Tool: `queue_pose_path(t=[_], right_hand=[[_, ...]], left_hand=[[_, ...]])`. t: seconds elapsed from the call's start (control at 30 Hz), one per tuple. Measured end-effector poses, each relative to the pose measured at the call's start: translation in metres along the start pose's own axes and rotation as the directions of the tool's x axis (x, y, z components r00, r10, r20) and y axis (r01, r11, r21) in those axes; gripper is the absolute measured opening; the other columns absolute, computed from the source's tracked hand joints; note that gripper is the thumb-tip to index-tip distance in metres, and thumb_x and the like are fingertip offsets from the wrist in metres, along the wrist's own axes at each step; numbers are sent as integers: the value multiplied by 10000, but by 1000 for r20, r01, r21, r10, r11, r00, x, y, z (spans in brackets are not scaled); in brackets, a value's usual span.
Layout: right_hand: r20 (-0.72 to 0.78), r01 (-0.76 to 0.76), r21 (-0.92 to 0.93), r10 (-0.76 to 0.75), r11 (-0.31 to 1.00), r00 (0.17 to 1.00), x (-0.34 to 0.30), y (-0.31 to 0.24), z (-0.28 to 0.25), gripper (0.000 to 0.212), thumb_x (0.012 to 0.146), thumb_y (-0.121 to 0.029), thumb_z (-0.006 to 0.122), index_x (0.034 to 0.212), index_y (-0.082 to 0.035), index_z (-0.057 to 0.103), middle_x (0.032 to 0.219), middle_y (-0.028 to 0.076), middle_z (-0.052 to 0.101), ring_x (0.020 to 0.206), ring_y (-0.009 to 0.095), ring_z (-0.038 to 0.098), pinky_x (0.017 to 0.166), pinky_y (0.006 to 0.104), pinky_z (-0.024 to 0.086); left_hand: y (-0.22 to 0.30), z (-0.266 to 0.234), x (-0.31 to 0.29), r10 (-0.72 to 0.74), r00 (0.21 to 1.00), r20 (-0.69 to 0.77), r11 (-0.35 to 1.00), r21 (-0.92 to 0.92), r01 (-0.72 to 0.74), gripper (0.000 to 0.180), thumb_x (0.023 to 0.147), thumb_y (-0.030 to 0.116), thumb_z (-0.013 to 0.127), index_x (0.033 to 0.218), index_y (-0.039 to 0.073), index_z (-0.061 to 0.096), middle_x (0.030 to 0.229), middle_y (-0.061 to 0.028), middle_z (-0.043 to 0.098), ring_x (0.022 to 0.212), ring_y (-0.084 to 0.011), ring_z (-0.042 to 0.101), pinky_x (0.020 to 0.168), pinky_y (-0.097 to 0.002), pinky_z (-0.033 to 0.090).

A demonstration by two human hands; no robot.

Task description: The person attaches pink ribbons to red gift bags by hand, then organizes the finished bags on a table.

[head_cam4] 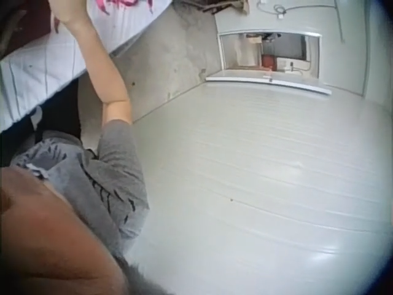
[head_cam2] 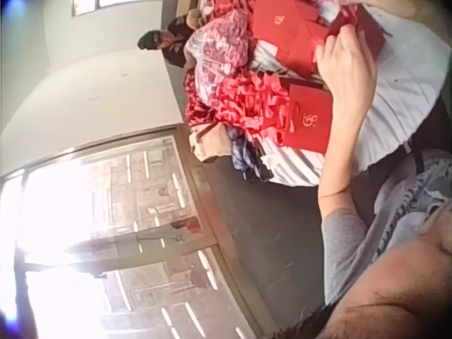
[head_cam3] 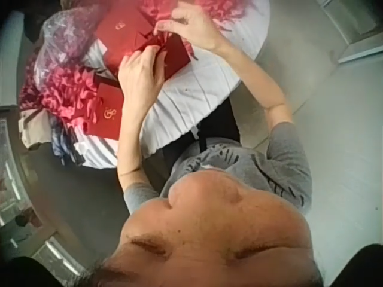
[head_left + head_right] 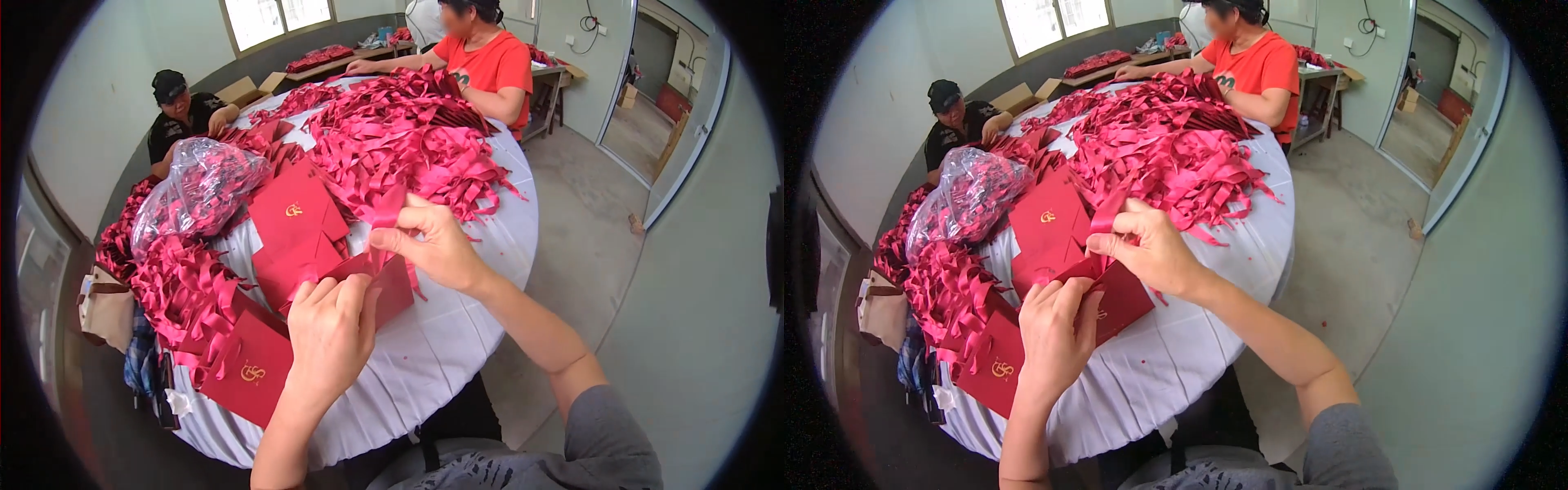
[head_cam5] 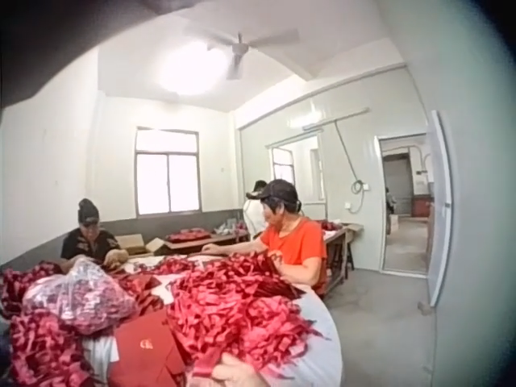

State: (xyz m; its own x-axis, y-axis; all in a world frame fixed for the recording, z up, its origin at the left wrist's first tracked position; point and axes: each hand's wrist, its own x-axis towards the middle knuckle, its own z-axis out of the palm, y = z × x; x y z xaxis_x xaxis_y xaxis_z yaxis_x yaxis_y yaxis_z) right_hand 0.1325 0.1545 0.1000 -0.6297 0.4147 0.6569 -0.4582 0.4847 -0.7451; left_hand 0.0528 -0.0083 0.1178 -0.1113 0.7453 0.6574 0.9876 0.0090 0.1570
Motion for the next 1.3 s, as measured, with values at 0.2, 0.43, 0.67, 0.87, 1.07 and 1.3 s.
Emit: queue_pose_path(t=[0.2,0.43,0.67,0.87,1.07,1.3], right_hand=[[84,-180,192,167,965,982,-4,-9,-9,210,900,-171,644,1001,11,673,959,53,657,795,82,585,702,235,478],[-17,-63,-82,62,995,998,-3,-17,-16,125,894,-113,629,911,10,627,861,37,547,775,101,532,624,240,432],[-30,-11,-146,7,989,1000,10,-23,-17,153,894,-97,620,827,40,608,845,35,520,812,112,492,685,248,400],[95,-223,88,215,971,972,30,-31,-11,234,939,-203,576,818,-17,649,622,-79,482,540,0,397,486,188,309],[189,-466,391,427,794,885,34,-38,-16,229,946,-224,561,892,-24,658,807,17,636,719,64,593,594,184,438],[333,-422,651,262,631,906,37,-14,-21,264,937,-197,573,1066,30,612,1020,111,651,884,247,663,808,348,552]], left_hand=[[0,2,0,-39,999,-20,999,-10,39,155,785,32,655,927,35,593,694,-85,594,615,-236,560,603,-344,391],[-4,2,2,11,999,-37,1000,6,-11,204,788,42,657,986,38,608,691,-72,599,615,-221,560,587,-342,392],[-6,9,0,65,997,-50,997,32,-63,247,775,46,665,1017,59,617,708,-38,614,591,-187,536,566,-321,372],[-7,5,-4,63,998,-12,997,46,-62,312,795,49,652,1103,72,610,736,-28,625,590,-168,542,555,-312,366],[-5,7,-1,92,995,-23,995,25,-92,324,782,25,650,1100,68,617,782,-38,644,613,-176,572,557,-312,370],[-3,5,2,81,997,-6,997,9,-81,345,784,2,643,1123,64,632,808,-65,656,624,-196,583,577,-307,386]])
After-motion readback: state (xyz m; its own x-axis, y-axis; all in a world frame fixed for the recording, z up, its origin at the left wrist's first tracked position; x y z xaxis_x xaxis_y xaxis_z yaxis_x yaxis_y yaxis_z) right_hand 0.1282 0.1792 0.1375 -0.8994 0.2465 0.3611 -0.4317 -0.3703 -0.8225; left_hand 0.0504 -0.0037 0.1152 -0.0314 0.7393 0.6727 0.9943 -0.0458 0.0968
